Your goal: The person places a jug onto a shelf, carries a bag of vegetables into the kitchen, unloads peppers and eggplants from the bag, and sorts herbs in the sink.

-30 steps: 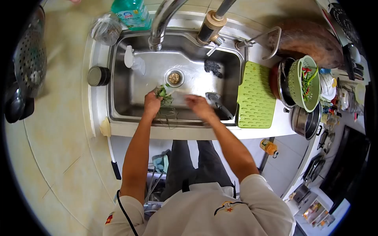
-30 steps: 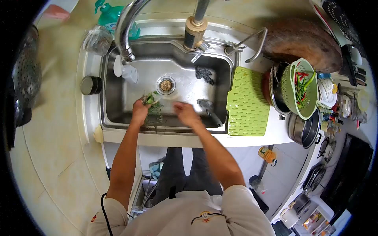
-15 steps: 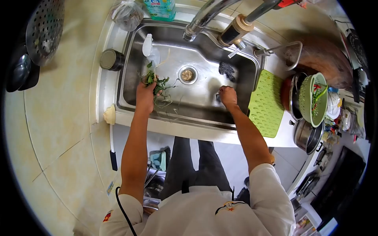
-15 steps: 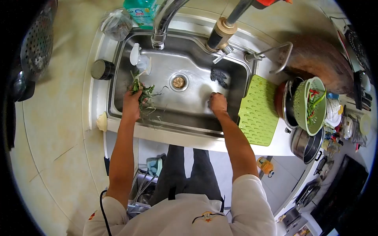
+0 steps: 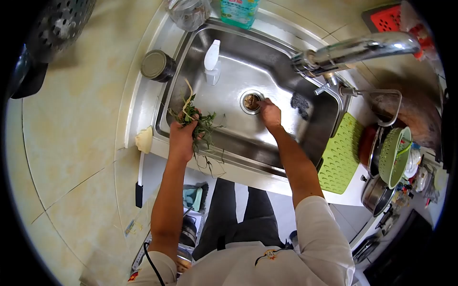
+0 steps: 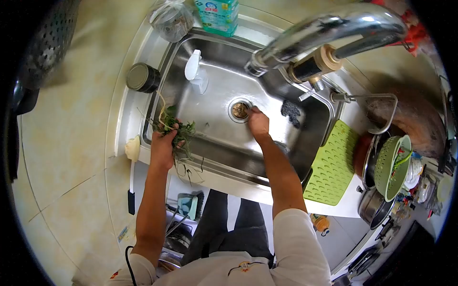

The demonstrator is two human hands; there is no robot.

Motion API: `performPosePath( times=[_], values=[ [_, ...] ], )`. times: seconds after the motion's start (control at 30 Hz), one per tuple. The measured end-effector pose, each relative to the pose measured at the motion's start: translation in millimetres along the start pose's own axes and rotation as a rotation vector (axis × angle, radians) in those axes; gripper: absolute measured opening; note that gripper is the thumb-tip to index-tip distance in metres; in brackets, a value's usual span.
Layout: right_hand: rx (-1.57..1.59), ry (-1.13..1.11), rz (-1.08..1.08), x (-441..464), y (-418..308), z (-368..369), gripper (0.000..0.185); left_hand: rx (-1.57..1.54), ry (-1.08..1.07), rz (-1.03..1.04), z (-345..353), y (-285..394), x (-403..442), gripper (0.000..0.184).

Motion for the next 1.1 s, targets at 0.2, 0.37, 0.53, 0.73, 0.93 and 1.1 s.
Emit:
performPosePath(
  times=[0.2,0.37,0.53,0.73,0.93,1.1],
  values=[
    [-0.359,-0.289,-0.378,39.6,-13.7,13.1,0.025,-0.014,-0.005,-0.029,2.4,3.3,-12.8,0.014],
    [-0.484,-0.425,-0.455,58.9,-11.5,27.8,0.018,-0.047,-0.021,-0.013,3.2,4.4,-14.9,0.014],
    [-0.505,-0.321,-0.295,59.8,-7.6,16.5,0.015,-0.069,0.011,-0.017,-5.4,6.6,-16.1,0.016],
    [0.537,0.17,0.233,11.2,-41.1,-86.8,0.01,-0.101,-0.036,0.031,3.2,-11.9,7.4,0.017],
    [1.211,0.248,0.475,-38.8,-168.0,-115.9,0.01,0.053,-0.07,-0.03,54.7,-39.4,-2.2,0.011],
    [1.189,0.403,0.406,-48.2,-204.8,-137.9,0.017,0.154,-0.24,0.068,64.0,-45.1,-15.1,0.01]
  ],
)
Point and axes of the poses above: each hand's wrist, its own x-axis towards the middle knuckle, its own z-axis out of the palm, y = z × x, the point moved 4 cm from there along x, towards the middle knuckle, and after that the axes turned 12 degrees about -z, right-handed, at the moved point
